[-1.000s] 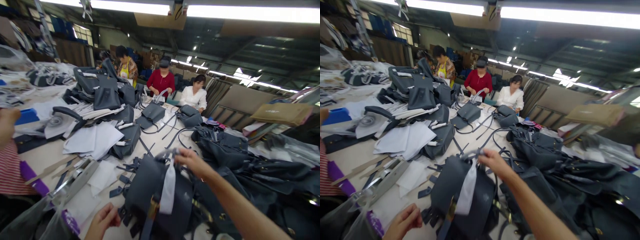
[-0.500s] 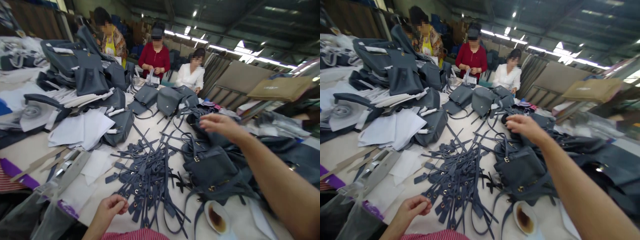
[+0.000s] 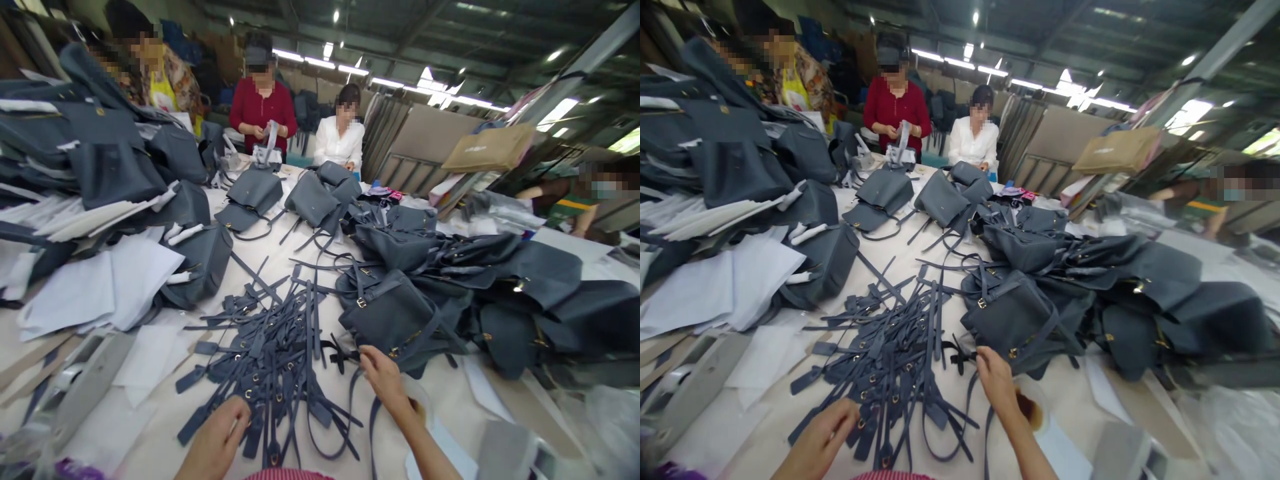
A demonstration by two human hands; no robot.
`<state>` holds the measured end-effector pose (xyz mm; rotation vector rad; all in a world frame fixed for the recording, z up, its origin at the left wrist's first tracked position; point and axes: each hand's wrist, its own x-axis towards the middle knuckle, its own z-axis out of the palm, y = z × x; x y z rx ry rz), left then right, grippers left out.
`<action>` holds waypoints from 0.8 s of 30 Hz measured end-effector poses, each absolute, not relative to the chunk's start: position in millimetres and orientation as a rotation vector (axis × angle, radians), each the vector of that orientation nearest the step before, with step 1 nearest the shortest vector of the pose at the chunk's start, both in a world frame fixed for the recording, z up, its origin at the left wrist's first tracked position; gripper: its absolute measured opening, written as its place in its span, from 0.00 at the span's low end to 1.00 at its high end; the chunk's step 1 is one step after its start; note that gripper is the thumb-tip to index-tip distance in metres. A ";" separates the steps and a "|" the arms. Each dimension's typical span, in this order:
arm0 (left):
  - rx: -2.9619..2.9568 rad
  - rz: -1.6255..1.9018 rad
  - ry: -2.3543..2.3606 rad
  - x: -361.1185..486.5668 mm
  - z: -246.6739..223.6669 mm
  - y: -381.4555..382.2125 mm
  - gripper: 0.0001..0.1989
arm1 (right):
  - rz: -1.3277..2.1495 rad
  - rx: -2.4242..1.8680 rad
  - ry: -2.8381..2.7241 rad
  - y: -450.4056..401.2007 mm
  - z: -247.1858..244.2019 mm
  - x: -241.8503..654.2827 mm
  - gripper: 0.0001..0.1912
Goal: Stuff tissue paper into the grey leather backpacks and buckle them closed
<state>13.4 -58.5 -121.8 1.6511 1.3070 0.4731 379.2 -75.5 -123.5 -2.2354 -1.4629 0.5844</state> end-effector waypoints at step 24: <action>0.713 0.560 1.324 30.6 -115.2 -55.5 0.13 | 0.260 -2.256 -1.733 12.1 -62.0 465.4 0.12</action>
